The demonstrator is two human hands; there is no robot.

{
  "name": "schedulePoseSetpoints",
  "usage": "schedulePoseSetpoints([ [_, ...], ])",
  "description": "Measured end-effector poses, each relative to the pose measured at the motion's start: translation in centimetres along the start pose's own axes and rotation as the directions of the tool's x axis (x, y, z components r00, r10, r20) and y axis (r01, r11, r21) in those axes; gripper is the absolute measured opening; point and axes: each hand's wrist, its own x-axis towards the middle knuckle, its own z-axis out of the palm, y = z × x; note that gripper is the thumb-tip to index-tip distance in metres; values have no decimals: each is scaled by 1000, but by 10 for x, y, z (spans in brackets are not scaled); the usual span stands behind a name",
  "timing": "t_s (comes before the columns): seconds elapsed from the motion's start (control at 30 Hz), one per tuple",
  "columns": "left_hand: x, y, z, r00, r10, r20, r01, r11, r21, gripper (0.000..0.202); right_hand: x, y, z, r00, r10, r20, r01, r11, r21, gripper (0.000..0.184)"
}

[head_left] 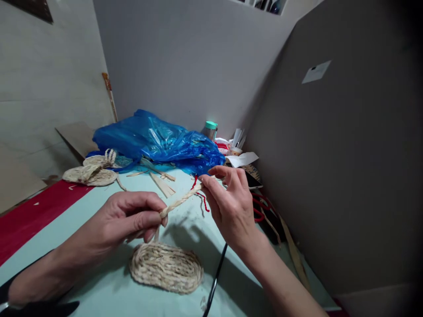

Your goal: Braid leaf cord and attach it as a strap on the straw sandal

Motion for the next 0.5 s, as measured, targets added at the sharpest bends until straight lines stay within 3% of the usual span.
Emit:
schedulePoseSetpoints([
  [0.23, -12, 5, 11, 985, 92, -144, -95, 995, -14, 22, -13, 2, -16, 999, 32, -42, -33, 999, -23, 10],
  [0.33, -13, 5, 10, 982, 157, -108, -160, 987, -23, 26, -16, 3, -22, 999, 14, -43, -17, 997, -79, 11],
  [0.43, -11, 7, 7, 987, 159, -24, -161, 982, -100, 26, -18, 4, -25, 999, -26, -23, 23, 990, -141, 11],
  [0.5, -11, 9, 5, 987, 158, -29, -160, 974, -162, 23, -19, 4, -25, 998, -60, -29, 54, 984, -169, 11],
])
